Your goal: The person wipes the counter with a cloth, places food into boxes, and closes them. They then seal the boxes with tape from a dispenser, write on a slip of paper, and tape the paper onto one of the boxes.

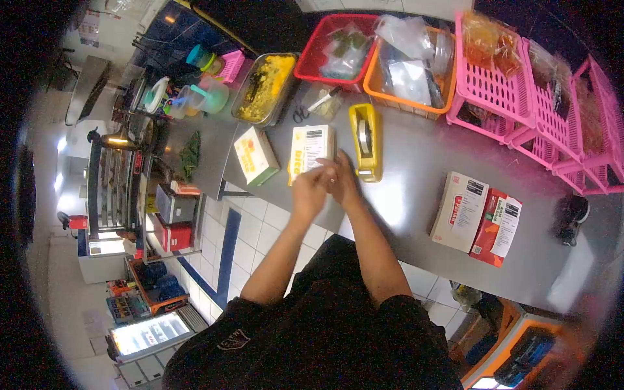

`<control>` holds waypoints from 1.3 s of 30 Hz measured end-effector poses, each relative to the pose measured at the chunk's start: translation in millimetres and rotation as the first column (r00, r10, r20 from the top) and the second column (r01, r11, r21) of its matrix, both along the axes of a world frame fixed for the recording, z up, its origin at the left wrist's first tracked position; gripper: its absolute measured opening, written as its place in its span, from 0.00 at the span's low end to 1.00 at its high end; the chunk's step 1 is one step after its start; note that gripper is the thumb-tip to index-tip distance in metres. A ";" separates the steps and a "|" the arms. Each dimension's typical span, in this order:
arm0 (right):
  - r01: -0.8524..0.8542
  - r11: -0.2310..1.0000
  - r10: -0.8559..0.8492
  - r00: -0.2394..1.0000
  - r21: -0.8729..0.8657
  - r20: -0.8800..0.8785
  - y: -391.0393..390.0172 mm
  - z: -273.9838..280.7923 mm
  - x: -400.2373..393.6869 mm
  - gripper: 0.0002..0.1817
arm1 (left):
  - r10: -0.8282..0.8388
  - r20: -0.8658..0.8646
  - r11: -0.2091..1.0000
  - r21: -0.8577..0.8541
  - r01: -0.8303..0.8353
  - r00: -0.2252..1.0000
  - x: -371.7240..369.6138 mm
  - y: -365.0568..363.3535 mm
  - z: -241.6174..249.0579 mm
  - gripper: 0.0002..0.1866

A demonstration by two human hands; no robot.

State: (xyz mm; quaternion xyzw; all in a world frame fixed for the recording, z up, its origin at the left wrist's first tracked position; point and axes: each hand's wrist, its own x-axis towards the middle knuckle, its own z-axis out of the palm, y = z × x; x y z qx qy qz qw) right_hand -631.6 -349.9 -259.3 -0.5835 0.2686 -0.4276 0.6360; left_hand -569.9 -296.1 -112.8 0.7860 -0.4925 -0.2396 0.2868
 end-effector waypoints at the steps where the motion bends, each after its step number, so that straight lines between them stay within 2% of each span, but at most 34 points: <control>1: 0.046 0.999 -0.047 0.994 -0.016 -0.097 0.6 0.8 -1.1 0.19 | 0.094 -0.154 0.995 0.059 -0.086 0.983 8.9 -2.0 1.8 0.17; 2: 0.087 0.996 -0.092 0.977 -0.034 -0.192 1.4 1.8 -2.2 0.20 | 0.101 -0.159 0.994 0.057 -0.093 0.982 15.1 -5.6 -0.2 0.17; 4: 0.082 0.997 -0.080 0.977 0.004 -0.196 0.9 6.8 -3.7 0.19 | 0.238 -0.346 0.968 0.003 -0.252 0.908 35.5 -10.2 -19.8 0.27; 5: 0.091 0.995 -0.080 0.977 0.045 -0.196 0.3 7.6 -3.3 0.19 | 0.247 -0.349 0.964 -0.001 -0.264 0.904 50.5 -9.0 -40.9 0.27; 6: 0.103 0.995 -0.099 0.978 0.009 -0.182 0.2 6.1 -2.3 0.16 | 0.247 -0.232 0.965 0.144 -0.218 0.941 67.1 -7.5 -68.1 0.30; 7: 0.096 0.995 -0.094 0.978 0.004 -0.184 1.7 15.8 -3.1 0.16 | 0.223 -0.115 0.939 0.291 -0.182 0.968 72.7 -8.0 -71.6 0.34; 8: 0.110 0.994 -0.113 0.970 -0.026 -0.217 4.8 25.3 -5.9 0.17 | 0.190 0.081 0.934 0.293 -0.205 0.979 74.6 -0.6 -75.9 0.33; 9: 0.130 0.990 -0.139 0.959 -0.056 -0.247 8.0 33.2 -5.1 0.19 | 0.187 0.081 0.935 0.292 -0.202 0.979 76.9 8.0 -63.7 0.33; 10: 0.148 0.987 -0.162 0.942 -0.067 -0.293 11.5 34.1 -2.0 0.24 | 0.039 0.189 0.928 0.356 -0.106 0.981 82.9 20.5 -47.9 0.33; 11: 0.153 0.985 -0.168 0.941 -0.074 -0.293 15.8 33.7 -0.6 0.24 | -0.114 0.284 0.907 0.421 -0.017 0.952 93.6 30.4 -37.3 0.32; 13: 0.208 0.938 -0.325 0.809 -0.278 -0.490 16.6 40.4 7.7 0.25 | 0.088 0.339 0.918 0.336 -0.208 0.937 132.7 43.1 -21.9 0.33; 14: 0.125 0.938 -0.323 0.650 -0.323 -0.688 12.9 46.4 11.6 0.33 | 0.282 0.315 0.926 0.157 -0.343 0.906 156.4 40.3 -14.3 0.35; 15: 0.124 0.938 -0.324 0.648 -0.323 -0.689 8.3 67.0 27.6 0.33 | 0.460 0.253 0.880 -0.006 -0.474 0.851 176.0 42.0 -4.2 0.37; 17: 0.214 0.921 -0.384 0.348 -0.327 -0.855 3.8 108.8 74.1 0.43 | 0.568 0.319 0.821 -0.290 -0.492 0.759 232.9 25.4 -31.6 0.42; 18: 0.211 0.929 -0.358 0.319 -0.302 -0.878 -0.6 124.6 94.1 0.55 | 0.530 0.198 0.840 -0.260 -0.477 0.825 263.8 13.8 -53.0 0.50; 19: 0.215 0.925 -0.367 0.302 -0.313 -0.880 -1.0 124.4 106.4 0.55 | 0.524 0.181 0.842 -0.258 -0.474 0.833 274.3 12.2 -68.0 0.50; 21: 0.262 0.952 -0.213 0.187 -0.160 -0.959 -7.5 126.6 127.3 0.61 | 0.332 0.322 0.943 -0.122 -0.309 0.887 286.4 -0.4 -91.9 0.57; 22: 0.301 0.942 -0.214 0.194 -0.149 -0.957 -4.8 128.8 125.0 0.63 | 0.311 0.161 0.950 -0.065 -0.305 0.937 285.6 0.1 -82.2 0.61; 23: 0.316 0.933 -0.233 0.155 -0.175 -0.960 -2.4 131.3 122.6 0.63 | 0.269 0.169 0.961 -0.115 -0.252 0.948 285.1 6.3 -87.0 0.60; 25: 0.413 0.904 -0.202 0.188 -0.109 -0.961 10.8 133.4 110.2 0.62 | 0.133 0.075 0.987 -0.097 -0.126 0.988 274.3 25.7 -84.9 0.61; 27: 0.463 0.875 -0.376 0.469 -0.140 -0.799 23.9 91.1 74.9 0.60 | -0.057 0.033 0.993 -0.104 0.060 0.998 247.0 43.1 -99.1 0.60; 28: 0.557 0.831 -0.460 0.687 0.001 -0.563 30.0 75.7 61.9 0.57 | -0.123 -0.003 0.989 -0.085 0.122 0.992 225.3 44.1 -105.2 0.57; 29: 0.552 0.834 -0.456 0.673 -0.015 -0.582 40.9 89.7 58.8 0.57 | -0.116 -0.032 0.990 -0.089 0.113 0.993 206.2 35.5 -106.4 0.57; 31: 0.613 0.790 -0.496 0.653 0.015 -0.572 61.4 142.7 63.1 0.53 | -0.334 -0.142 0.900 -0.342 0.270 0.932 173.5 24.2 -105.3 0.42; 32: 0.621 0.784 -0.498 0.639 0.011 -0.586 67.7 161.3 73.6 0.53 | -0.384 -0.201 0.889 -0.346 0.301 0.901 163.0 18.5 -109.3 0.39; 33: 0.546 0.795 -0.542 0.443 -0.264 -0.714 73.3 177.8 87.9 0.54 | -0.435 -0.254 0.872 -0.358 0.334 0.864 158.0 9.2 -112.9 0.35; 34: 0.385 0.771 -0.610 0.218 -0.507 -0.762 72.8 186.8 98.2 0.55 | -0.451 -0.455 0.886 -0.336 0.321 0.768 166.3 -1.2 -98.7 0.30; 35: 0.298 0.807 -0.562 0.126 -0.510 -0.817 66.6 176.8 100.3 0.57 | -0.467 -0.456 0.876 -0.356 0.325 0.757 168.3 -4.4 -115.6 0.30; 36: 0.310 0.838 -0.465 -0.021 -0.448 -0.885 61.1 168.6 113.9 0.57 | -0.175 -0.653 0.961 -0.275 -0.015 0.737 169.4 -6.0 -147.9 0.29; 37: 0.341 0.860 -0.346 -0.157 -0.380 -0.925 57.0 162.4 129.0 0.57 | 0.046 -0.787 0.953 -0.150 -0.264 0.616 189.3 -11.3 -155.3 0.29; 38: 0.364 0.827 -0.393 -0.172 -0.429 -0.903 55.1 160.8 135.7 0.56 | 0.229 -0.877 0.860 -0.021 -0.510 0.422 209.6 -16.8 -161.3 0.30; 39: 0.376 0.817 -0.406 -0.162 -0.437 -0.899 51.7 159.6 138.3 0.56 | 0.308 -0.926 0.750 0.094 -0.654 0.220 243.2 -34.3 -145.6 0.32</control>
